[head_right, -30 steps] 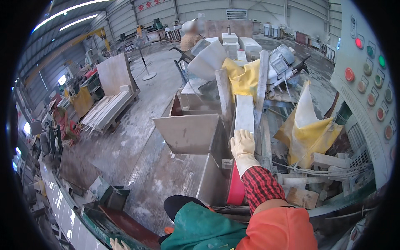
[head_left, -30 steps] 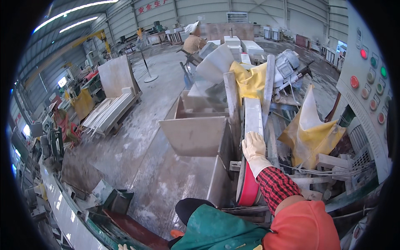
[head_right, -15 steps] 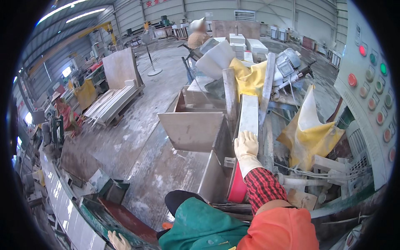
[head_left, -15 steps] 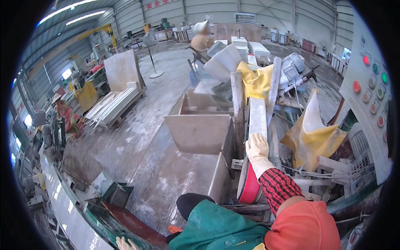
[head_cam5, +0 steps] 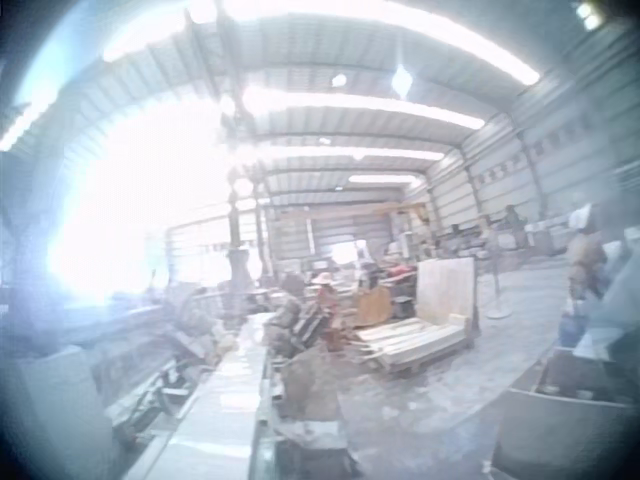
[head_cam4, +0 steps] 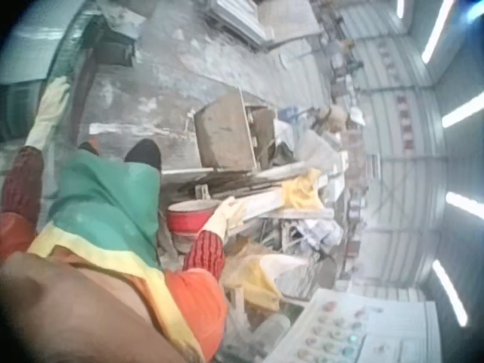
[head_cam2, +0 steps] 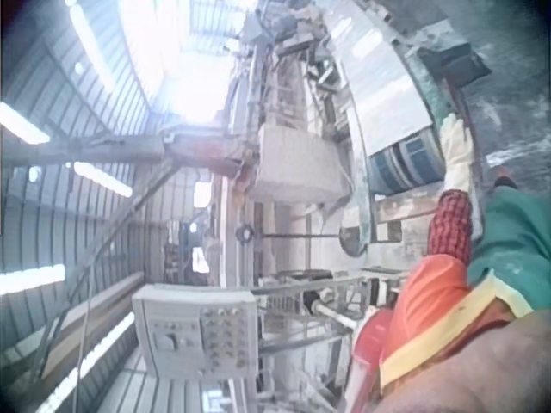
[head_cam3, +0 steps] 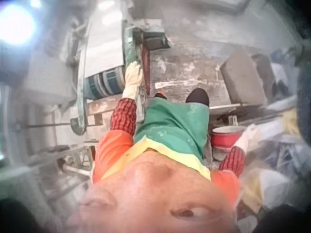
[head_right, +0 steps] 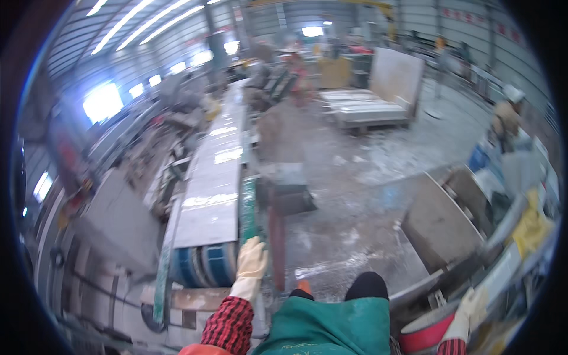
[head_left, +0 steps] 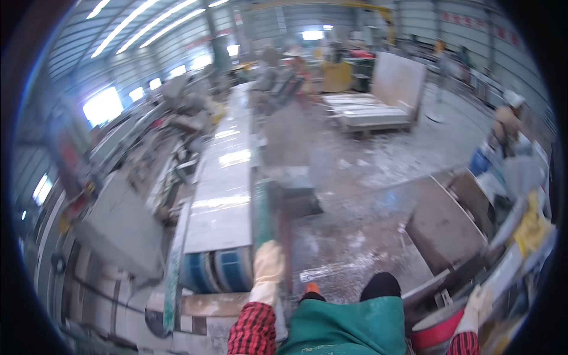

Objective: The person repeatedly picks up rectangular panels from a conveyor belt and places them into a nearby bin. The person wears gloves and an apron while performing this repetitive task in a factory setting.

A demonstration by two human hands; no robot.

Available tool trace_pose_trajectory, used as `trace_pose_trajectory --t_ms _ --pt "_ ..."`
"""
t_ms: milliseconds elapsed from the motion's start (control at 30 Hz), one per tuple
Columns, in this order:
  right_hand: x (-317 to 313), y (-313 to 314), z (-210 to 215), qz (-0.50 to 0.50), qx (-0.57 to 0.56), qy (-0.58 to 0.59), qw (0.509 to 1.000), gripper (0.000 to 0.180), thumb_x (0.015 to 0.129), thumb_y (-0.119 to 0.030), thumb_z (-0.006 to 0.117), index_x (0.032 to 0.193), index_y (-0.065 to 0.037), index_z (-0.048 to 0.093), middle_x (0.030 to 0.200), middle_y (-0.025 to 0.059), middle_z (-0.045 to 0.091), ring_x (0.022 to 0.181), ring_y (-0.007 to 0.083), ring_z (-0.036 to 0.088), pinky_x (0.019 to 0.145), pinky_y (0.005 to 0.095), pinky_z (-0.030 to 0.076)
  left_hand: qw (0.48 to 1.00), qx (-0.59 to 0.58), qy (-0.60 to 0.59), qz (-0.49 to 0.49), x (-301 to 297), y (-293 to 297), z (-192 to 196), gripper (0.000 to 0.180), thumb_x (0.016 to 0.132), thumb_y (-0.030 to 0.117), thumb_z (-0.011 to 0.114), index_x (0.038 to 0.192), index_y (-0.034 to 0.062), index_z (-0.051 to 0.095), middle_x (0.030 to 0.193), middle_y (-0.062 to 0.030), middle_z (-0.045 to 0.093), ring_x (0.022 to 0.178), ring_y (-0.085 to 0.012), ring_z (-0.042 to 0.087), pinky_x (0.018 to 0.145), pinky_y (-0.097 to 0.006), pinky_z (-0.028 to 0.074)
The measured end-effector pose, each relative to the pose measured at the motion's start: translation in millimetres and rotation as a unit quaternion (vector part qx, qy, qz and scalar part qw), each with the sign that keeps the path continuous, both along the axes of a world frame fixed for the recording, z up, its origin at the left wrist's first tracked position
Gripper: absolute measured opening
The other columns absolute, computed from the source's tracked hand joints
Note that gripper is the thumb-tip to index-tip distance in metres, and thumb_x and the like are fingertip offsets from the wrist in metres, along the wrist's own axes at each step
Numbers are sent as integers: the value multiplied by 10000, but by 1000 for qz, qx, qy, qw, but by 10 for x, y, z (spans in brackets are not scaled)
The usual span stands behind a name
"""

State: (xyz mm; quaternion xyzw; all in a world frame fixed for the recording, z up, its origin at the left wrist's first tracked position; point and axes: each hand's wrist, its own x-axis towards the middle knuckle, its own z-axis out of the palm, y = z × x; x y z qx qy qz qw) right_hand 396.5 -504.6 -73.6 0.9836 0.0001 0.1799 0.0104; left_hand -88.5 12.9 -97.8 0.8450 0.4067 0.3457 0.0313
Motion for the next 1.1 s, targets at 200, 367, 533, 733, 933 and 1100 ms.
trace_pose_trajectory --t_ms 200,367,533,733,933,1100 --pt "-61 -82 203 93 15 71 993 502 919 -387 570 1230 -5 665 1279 260 643 1158 400 626 966 493 519 999 39 -17 6 42 1 -70 132 831 140 673 922 44 656 1046 -135 607 1013 -350 576 872 -458 475" --pt "-171 -57 92 72 41 71 994 498 919 -366 554 1246 -5 655 1280 263 640 1145 404 634 974 490 517 999 8 -31 0 22 5 -60 116 836 122 677 914 37 665 1043 -126 607 1003 -350 572 874 -456 475" --pt "-356 147 135 57 42 97 993 495 919 -346 537 1261 -5 645 1281 265 638 1132 408 641 983 486 516 999 18 -46 2 -2 -5 -47 138 846 118 680 944 21 684 1111 -124 633 1055 -353 577 916 -453 477" --pt "-840 241 301 144 202 48 967 550 959 -423 544 1334 -25 609 1317 266 618 1224 406 588 1055 460 467 998 -52 -27 3 -72 -22 -74 203 901 160 654 1065 46 693 1260 -146 643 1220 -406 560 1046 -485 438" --pt "288 -398 -564 149 136 101 974 536 996 -429 526 1363 -44 591 1338 233 614 1241 364 577 1064 428 448 999 -1 -40 -3 -62 -29 -16 150 872 130 663 983 31 684 1155 -128 635 1115 -368 570 971 -465 457" --pt "815 -745 -1035 158 245 116 950 486 1003 -439 504 1305 -80 632 1250 200 669 1149 340 626 998 410 486 999 18 -30 -2 -44 -15 -44 134 858 114 669 956 23 679 1117 -119 630 1070 -348 575 937 -451 467"
